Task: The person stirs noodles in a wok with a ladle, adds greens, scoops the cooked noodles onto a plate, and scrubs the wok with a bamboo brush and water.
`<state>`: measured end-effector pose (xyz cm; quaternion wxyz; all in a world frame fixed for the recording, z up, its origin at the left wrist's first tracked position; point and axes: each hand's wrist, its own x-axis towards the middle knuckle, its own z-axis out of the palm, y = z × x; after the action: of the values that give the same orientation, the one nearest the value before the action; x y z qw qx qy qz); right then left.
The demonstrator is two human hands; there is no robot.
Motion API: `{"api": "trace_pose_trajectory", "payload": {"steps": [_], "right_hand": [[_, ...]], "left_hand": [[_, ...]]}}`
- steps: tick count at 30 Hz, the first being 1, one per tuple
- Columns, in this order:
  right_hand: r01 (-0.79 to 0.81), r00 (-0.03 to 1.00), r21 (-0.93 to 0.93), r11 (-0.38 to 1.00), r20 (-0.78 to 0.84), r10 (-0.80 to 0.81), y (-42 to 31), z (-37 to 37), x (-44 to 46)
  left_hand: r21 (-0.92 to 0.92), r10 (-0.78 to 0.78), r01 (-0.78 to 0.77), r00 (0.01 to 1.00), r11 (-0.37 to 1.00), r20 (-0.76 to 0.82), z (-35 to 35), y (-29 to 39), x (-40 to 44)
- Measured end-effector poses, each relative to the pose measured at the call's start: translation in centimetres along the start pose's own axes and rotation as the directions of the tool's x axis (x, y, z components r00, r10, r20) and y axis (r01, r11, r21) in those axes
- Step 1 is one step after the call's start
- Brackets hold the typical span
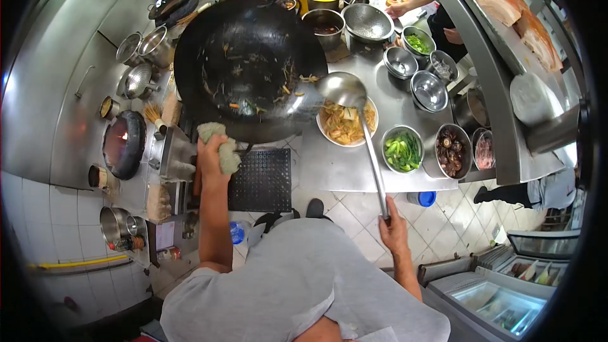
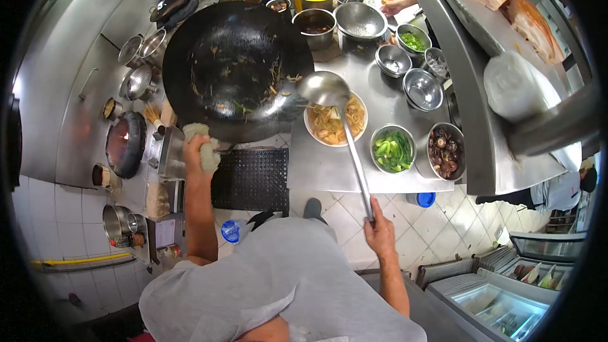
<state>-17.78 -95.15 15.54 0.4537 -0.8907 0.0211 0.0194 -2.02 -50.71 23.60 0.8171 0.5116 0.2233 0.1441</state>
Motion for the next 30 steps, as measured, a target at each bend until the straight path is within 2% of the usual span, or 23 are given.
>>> {"api": "trace_pose_trajectory", "payload": {"steps": [2, 4, 5, 6, 9, 10, 12, 14, 16, 17, 18, 20, 21, 22, 24, 26, 28, 29, 30], "right_hand": [[-0.055, 0.995, 0.026, 0.998, 0.079, 0.053, -1.2, 2.3, 1.2], [0.001, 0.989, 0.024, 1.000, 0.150, -0.005, -2.7, 4.5, 2.7], [0.016, 0.985, 0.096, 0.995, 0.172, -0.032, -3.4, 5.8, 3.3], [0.063, 0.976, 0.124, 0.990, 0.199, -0.087, -3.7, 7.2, 4.0], [0.086, 0.911, 0.086, 0.993, 0.396, -0.113, -7.4, 9.4, 6.7], [0.094, 0.912, 0.082, 0.992, 0.392, -0.119, -8.1, 10.2, 7.4], [0.116, 0.855, 0.059, 0.991, 0.502, -0.130, -9.8, 12.2, 9.0], [0.126, 0.828, 0.054, 0.991, 0.544, -0.135, -12.7, 13.8, 10.5], [0.157, 0.798, 0.082, 0.984, 0.577, -0.175, -15.2, 16.5, 11.6], [0.168, 0.795, 0.086, 0.982, 0.578, -0.187, -16.4, 18.1, 12.2], [0.176, 0.787, 0.088, 0.980, 0.586, -0.194, -17.2, 20.1, 12.4], [0.220, 0.806, 0.089, 0.971, 0.544, -0.233, -18.5, 24.4, 13.8], [0.210, 0.815, 0.106, 0.972, 0.530, -0.234, -20.1, 26.4, 14.2], [0.164, 0.809, 0.124, 0.979, 0.551, -0.205, -20.9, 28.7, 14.7], [0.097, 0.790, 0.058, 0.994, 0.603, -0.112, -22.9, 32.8, 15.7], [0.102, 0.763, 0.079, 0.992, 0.633, -0.129, -26.6, 36.6, 17.1], [-0.028, 0.744, 0.228, 0.973, 0.655, -0.132, -30.9, 39.6, 18.2], [0.079, 0.734, 0.217, 0.973, 0.647, -0.204, -32.9, 40.5, 19.0], [0.085, 0.720, 0.211, 0.974, 0.663, -0.206, -35.1, 42.3, 20.1]], "left_hand": [[0.014, -0.063, 0.063, 0.998, 0.998, -0.019, -2.8, 0.8, -0.5], [0.005, -0.193, 0.194, 0.979, 0.981, -0.060, -5.5, 2.0, -1.6], [-0.040, -0.145, 0.142, 0.983, 0.989, -0.113, -5.0, 3.1, -3.3], [-0.079, -0.165, 0.155, 0.976, 0.985, -0.141, -6.4, 3.5, -3.6], [-0.112, -0.173, 0.156, 0.973, 0.981, -0.156, -11.6, 4.6, -4.2], [-0.102, -0.162, 0.148, 0.976, 0.984, -0.148, -13.7, 5.0, -4.2], [-0.102, -0.122, 0.105, 0.976, 0.989, -0.183, -19.8, 4.8, -3.6], [-0.102, -0.086, 0.065, 0.972, 0.993, -0.220, -22.2, 6.0, -2.1], [-0.318, -0.298, 0.206, 0.914, 0.926, -0.276, -22.5, 9.3, -1.9], [-0.372, -0.302, 0.173, 0.896, 0.912, -0.325, -23.1, 10.2, -1.1], [-0.377, -0.297, 0.162, 0.894, 0.912, -0.334, -24.2, 11.0, 0.0], [-0.383, -0.268, 0.085, 0.849, 0.920, -0.456, -27.6, 12.3, 1.9], [-0.297, -0.286, 0.155, 0.834, 0.942, -0.471, -32.7, 11.5, 3.4], [-0.262, -0.234, 0.100, 0.800, 0.960, -0.552, -34.9, 11.5, 4.3], [-0.350, -0.185, -0.001, 0.847, 0.937, -0.497, -42.0, 10.6, 6.5], [-0.352, -0.163, -0.044, 0.829, 0.935, -0.535, -45.1, 12.6, 7.7], [-0.346, -0.153, -0.060, 0.818, 0.936, -0.555, -47.3, 13.9, 9.3], [-0.354, -0.134, -0.098, 0.806, 0.930, -0.576, -48.3, 14.2, 9.9], [-0.361, -0.118, -0.134, 0.794, 0.923, -0.597, -49.5, 14.6, 10.8]]}}
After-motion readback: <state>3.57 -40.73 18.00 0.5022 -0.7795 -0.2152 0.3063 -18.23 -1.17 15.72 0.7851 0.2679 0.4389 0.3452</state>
